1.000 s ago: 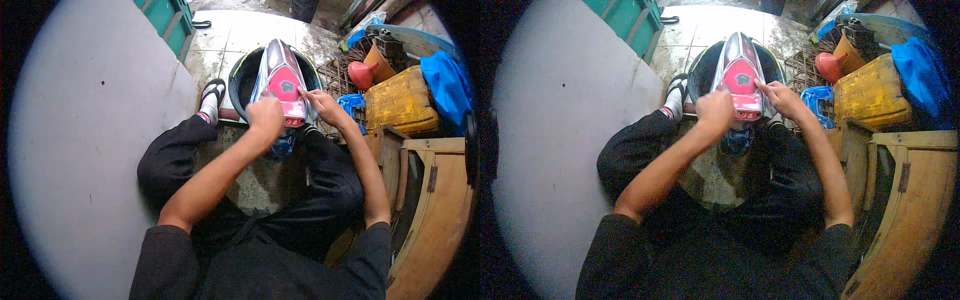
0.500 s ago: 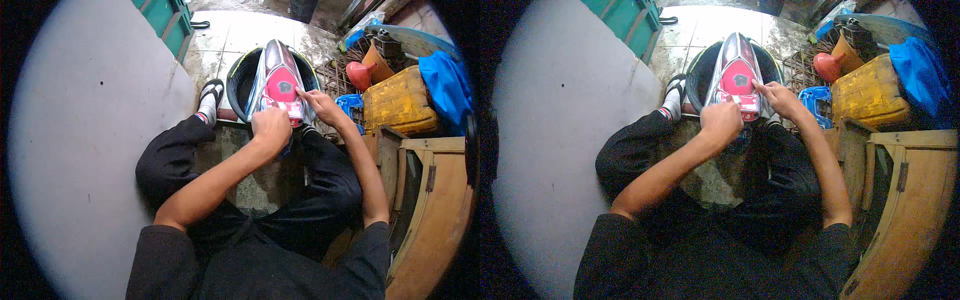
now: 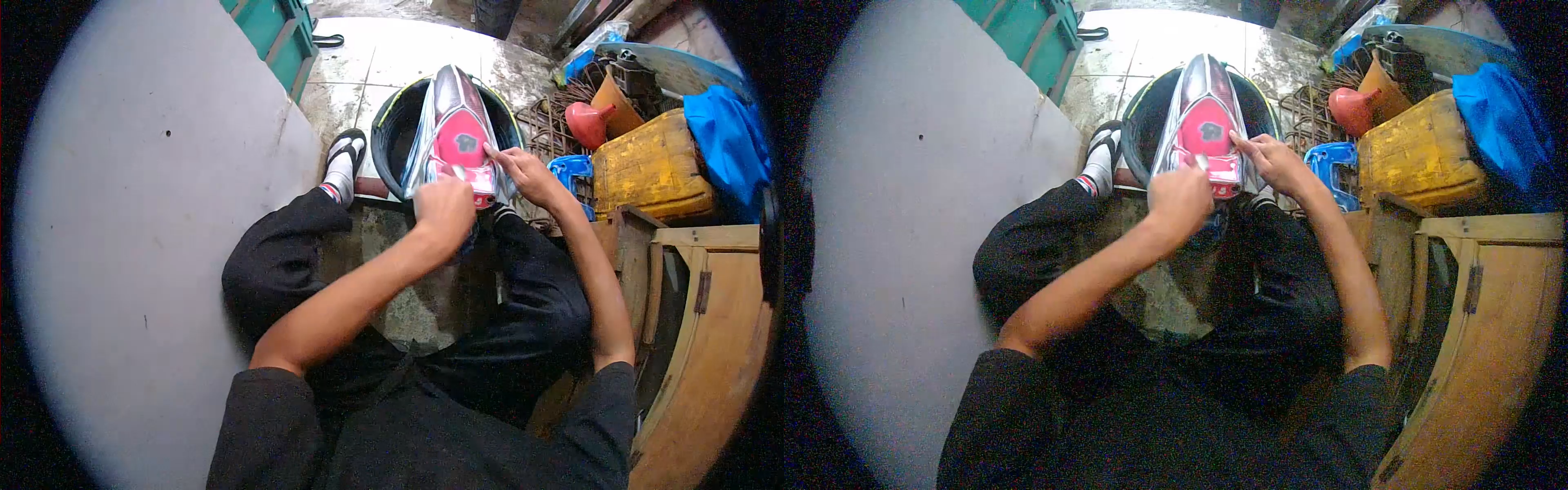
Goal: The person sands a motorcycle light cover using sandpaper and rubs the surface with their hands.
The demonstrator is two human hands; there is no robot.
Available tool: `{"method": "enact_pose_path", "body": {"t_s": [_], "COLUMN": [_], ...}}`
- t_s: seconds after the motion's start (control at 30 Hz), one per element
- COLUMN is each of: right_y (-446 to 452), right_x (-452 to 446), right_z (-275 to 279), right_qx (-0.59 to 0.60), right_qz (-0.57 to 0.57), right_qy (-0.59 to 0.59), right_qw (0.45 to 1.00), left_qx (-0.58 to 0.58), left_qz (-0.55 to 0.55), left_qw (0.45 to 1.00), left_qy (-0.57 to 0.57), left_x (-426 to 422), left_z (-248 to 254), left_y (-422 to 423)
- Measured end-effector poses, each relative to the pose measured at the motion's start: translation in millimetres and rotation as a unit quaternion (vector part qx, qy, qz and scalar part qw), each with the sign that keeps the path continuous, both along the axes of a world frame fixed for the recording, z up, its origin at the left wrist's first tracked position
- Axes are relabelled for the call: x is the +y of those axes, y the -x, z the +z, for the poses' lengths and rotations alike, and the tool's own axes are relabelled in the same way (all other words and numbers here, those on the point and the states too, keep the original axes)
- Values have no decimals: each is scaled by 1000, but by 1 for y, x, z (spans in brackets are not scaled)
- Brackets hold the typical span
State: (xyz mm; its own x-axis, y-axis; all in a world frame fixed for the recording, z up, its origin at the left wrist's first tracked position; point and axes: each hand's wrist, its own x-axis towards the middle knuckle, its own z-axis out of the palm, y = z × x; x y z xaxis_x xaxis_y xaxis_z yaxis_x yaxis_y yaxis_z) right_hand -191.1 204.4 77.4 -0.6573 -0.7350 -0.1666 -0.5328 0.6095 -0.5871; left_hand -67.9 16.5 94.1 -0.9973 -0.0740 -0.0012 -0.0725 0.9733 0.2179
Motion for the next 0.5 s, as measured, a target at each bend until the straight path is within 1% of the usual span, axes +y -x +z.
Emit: {"method": "enact_pose_path", "body": {"t_s": [0.07,0.13,0.2,0.23,0.3,0.33,0.4,0.5], "right_y": [0,-3,-5,-4,-2,-3,-4,-2], "right_x": [-1,-3,-3,-1,-1,-4,-4,0], "right_z": [-2,-1,6,3,4,4,3,1], "right_qx": [-4,-8,-36,-25,-12,-2,-22,-6], "right_qz": [-16,-16,-34,-18,-11,-4,-12,-6], "right_qy": [7,14,9,27,22,19,19,10], "right_qw": [1000,1000,999,999,1000,1000,999,1000], "left_qx": [14,-14,-20,-18,-18,-18,-53,-41], "left_qz": [-15,21,12,11,3,5,44,21], "left_qw": [1000,1000,1000,1000,999,999,997,998], "left_qy": [5,-8,-14,-1,39,41,-32,-35], "left_x": [-6,-18,-14,-7,0,-5,-20,-14], "left_z": [-4,-8,-9,-4,9,7,3,5], "left_y": [3,21,21,12,-3,2,20,15]}}
